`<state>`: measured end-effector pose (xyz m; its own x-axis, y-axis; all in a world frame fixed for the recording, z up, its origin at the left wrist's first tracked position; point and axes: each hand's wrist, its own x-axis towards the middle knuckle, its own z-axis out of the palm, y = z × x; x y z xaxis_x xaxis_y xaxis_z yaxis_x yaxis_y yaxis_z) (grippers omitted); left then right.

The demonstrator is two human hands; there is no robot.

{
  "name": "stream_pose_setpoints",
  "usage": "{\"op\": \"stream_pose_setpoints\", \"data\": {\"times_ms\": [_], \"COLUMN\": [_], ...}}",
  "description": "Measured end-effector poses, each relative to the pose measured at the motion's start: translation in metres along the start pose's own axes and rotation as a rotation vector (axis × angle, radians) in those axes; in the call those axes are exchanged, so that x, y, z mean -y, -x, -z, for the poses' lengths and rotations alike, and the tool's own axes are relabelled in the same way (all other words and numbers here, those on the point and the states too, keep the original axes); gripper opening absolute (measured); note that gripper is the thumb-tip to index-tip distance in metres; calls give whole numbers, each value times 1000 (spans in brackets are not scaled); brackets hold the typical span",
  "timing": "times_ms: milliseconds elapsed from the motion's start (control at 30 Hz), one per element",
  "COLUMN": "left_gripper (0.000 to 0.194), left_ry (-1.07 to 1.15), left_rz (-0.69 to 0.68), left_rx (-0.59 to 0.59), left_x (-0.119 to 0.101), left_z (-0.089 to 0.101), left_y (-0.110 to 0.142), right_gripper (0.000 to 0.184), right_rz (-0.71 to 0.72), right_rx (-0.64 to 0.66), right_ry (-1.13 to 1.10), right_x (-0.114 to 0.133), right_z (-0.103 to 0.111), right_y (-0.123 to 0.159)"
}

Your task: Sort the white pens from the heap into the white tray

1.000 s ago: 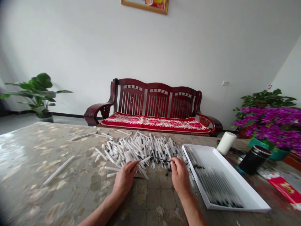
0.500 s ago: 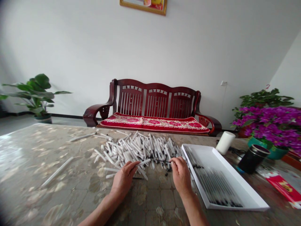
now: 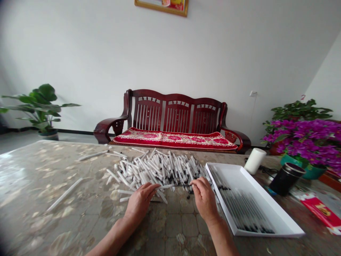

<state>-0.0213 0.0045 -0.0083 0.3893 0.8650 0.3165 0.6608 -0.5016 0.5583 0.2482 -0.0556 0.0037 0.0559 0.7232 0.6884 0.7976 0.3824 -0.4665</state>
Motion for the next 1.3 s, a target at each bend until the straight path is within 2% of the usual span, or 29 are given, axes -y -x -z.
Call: {"op": "stream_pose_setpoints", "data": {"times_ms": [100,233,367,400,467,567,633,767,933,1100,1133,1200,1267,1300], "left_gripper": [33,32,32,32,31,29,28,28,28,25,25,26,27,24], "left_ry": [-62,-111,-32,1,72,165,207,278,333,304,304,328,381,426], "left_rz": [-53,-203,-212,-197,-176,-167,-169,-194,-199,-189,-176,-127,-65,-32], "left_rx": [22,40,35,38,43,36,37,55,31,40,2,-155,-330,-367], "left_x": [2,1,1,1,0,-2,-5,-10,-12,-14,-14,-15,-17,-19], "left_z": [4,6,-1,-3,-6,-9,-10,-10,-12,-11,-10,-6,-3,-3], "left_y": [-1,0,0,0,0,-1,0,2,2,4,5,6,8,9], "right_gripper": [19,20,18,22,42,68,69,60,76,51,47,43,42,41], "right_rz": [0,-34,-217,-284,-403,-511,-563,-610,-674,-693,-704,-730,-746,-747], "right_rx": [26,96,239,280,358,428,456,555,671,626,602,521,402,342], "right_ry": [-31,-81,-343,-449,-683,-958,-1057,-1218,-1382,-1399,-1405,-1424,-1446,-1453], "right_x": [2,10,21,23,26,29,34,47,55,52,50,48,44,42], "right_z": [4,1,-6,-7,-7,-7,-7,-12,-14,-20,-22,-25,-26,-26], "right_y": [-1,0,2,2,2,3,3,4,3,6,7,7,5,4]}}
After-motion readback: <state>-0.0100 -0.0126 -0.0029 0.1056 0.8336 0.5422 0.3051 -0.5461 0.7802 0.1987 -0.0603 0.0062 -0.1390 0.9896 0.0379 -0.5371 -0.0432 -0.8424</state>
